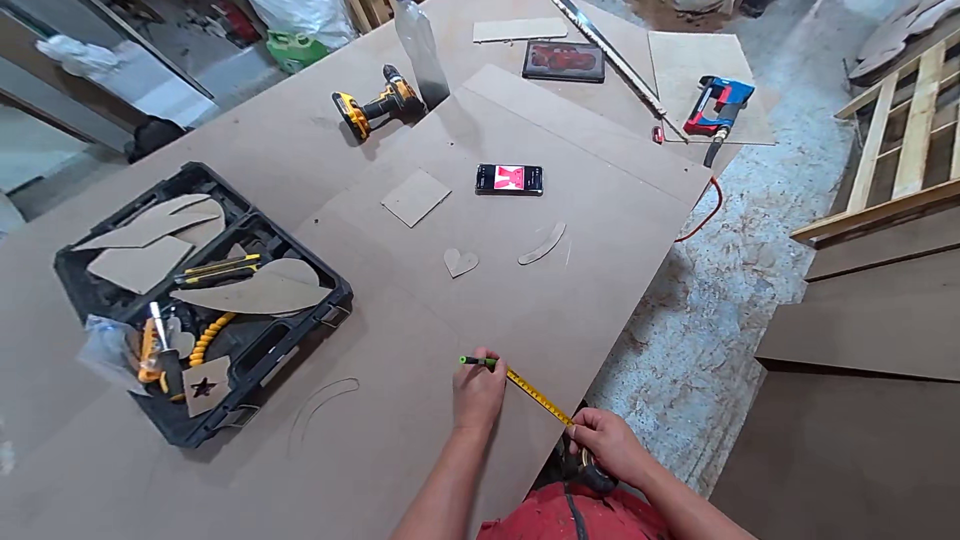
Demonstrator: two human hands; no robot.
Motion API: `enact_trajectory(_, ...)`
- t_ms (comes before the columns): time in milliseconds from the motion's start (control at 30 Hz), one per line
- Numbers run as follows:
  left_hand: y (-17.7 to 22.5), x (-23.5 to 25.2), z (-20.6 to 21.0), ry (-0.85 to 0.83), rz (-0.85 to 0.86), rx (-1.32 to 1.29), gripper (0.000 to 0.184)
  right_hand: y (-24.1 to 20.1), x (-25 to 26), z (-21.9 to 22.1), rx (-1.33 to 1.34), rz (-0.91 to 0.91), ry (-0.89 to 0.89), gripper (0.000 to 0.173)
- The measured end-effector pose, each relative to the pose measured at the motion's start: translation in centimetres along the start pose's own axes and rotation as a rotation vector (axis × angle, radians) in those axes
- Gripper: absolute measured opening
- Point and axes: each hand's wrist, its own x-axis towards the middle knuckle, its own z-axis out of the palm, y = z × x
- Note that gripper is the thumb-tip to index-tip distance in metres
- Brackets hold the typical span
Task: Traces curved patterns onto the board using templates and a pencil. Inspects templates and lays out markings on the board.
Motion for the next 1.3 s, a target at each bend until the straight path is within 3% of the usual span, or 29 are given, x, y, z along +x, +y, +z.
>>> enact_trajectory(167,0.3,0.0,0.0,-0.002,-0.029,0.022,0.016,-0.2,0.0,-0.2,-0.001,0.002,-0.005,0.023)
enact_trajectory(333,-2.6,1.6,-2.1,-0.011,-0.269,-0.340,0.025,-0.1,-0.8,-2.0,0.150,-0.030,0.040,0.025)
enact_trajectory(467,-8.2,2.1,-6.6,-0.034,-0.358,-0.017,0.049,0.5,-1.9,-6.6,0.190,-0.034,0.157,0.029)
enact_trajectory(567,-10.2,0.9,-9.0,0.159,-0.320,0.155,0.049,1.2,-2.7,-10.1,0.172,-0.037,0.254,0.032)
enact_trajectory(667,-8.2,1.9,-9.4,0.293,-0.152,0.187,0.053,1.2,-1.9,-12.7,0.123,-0.016,0.363,0.029)
enact_trajectory(767,-3.2,6.9,-7.4,0.200,-0.007,0.167,0.050,-0.1,0.5,-14.5,0.107,-0.020,0.453,0.027)
enact_trajectory(867,1.4,13.0,-4.6,0.146,0.110,0.181,0.054,-3.2,2.9,-17.3,0.033,-0.068,0.396,0.033)
enact_trajectory(1000,2.9,16.7,-2.1,0.138,0.200,0.304,0.050,-8.2,6.3,-21.9,-0.186,-0.156,0.342,0.034)
enact_trajectory(1100,2.5,13.5,-0.5,0.257,0.076,0.344,0.048,-11.5,9.9,-25.0,-0.375,-0.209,0.326,0.035)
enact_trajectory(1233,1.4,3.7,3.1,0.422,-0.151,0.321,0.048,-15.1,15.2,-26.5,-0.584,-0.371,0.259,0.028)
enact_trajectory(1300,0.7,-0.3,4.8,0.483,-0.164,0.274,0.044,-16.7,17.3,-26.3,-0.679,-0.455,0.254,0.028)
